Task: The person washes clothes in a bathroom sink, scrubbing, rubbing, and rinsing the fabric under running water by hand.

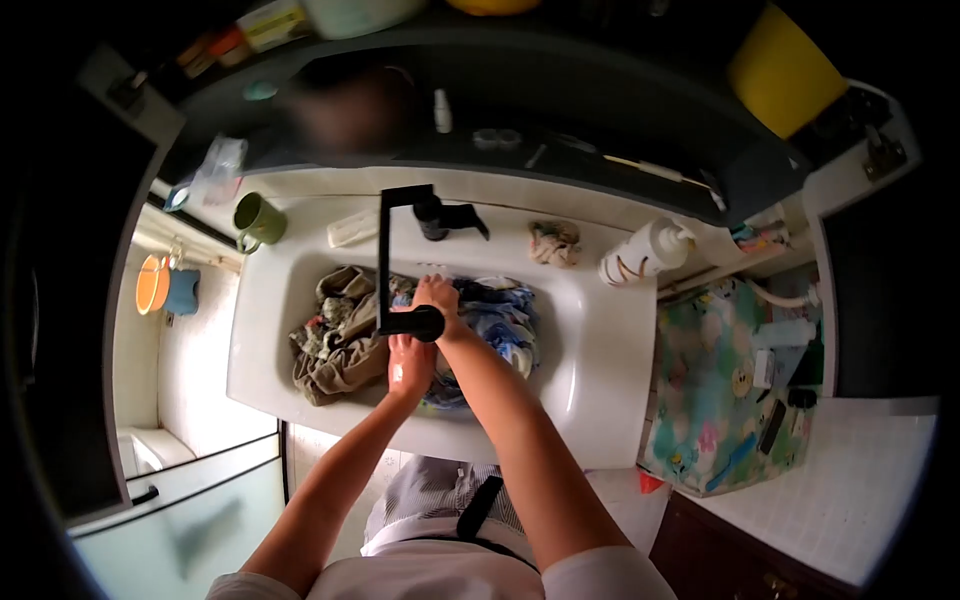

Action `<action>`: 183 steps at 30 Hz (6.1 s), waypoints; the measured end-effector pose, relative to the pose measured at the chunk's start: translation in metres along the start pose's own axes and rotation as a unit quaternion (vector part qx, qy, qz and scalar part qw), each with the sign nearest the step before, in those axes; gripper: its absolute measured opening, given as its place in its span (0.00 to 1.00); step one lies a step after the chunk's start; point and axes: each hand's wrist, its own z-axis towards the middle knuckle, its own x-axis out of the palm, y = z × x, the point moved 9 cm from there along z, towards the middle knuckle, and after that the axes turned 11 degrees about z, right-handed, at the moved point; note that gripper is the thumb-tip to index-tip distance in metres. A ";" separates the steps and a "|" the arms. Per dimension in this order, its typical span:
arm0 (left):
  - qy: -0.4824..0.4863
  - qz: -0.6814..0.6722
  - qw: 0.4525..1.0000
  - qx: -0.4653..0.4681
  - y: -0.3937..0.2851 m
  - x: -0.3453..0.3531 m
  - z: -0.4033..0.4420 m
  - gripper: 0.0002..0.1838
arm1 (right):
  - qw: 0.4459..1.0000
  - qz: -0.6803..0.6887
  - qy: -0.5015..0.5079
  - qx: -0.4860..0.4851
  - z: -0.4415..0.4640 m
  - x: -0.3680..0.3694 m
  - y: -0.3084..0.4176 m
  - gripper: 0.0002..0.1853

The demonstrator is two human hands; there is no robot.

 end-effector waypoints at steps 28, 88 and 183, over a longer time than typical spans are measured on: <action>0.074 -0.079 0.994 0.029 -0.052 0.015 -0.011 0.21 | 0.958 0.269 -0.094 0.033 -0.216 -0.105 -0.073 0.13; 0.245 0.040 0.960 0.126 -0.006 0.043 -0.074 0.51 | 0.992 -0.024 0.033 -0.122 -0.143 -0.089 -0.014 0.08; 0.276 0.149 0.899 0.306 -0.037 -0.009 -0.001 0.07 | 0.966 0.116 -0.093 -0.211 -0.029 -0.026 -0.016 0.27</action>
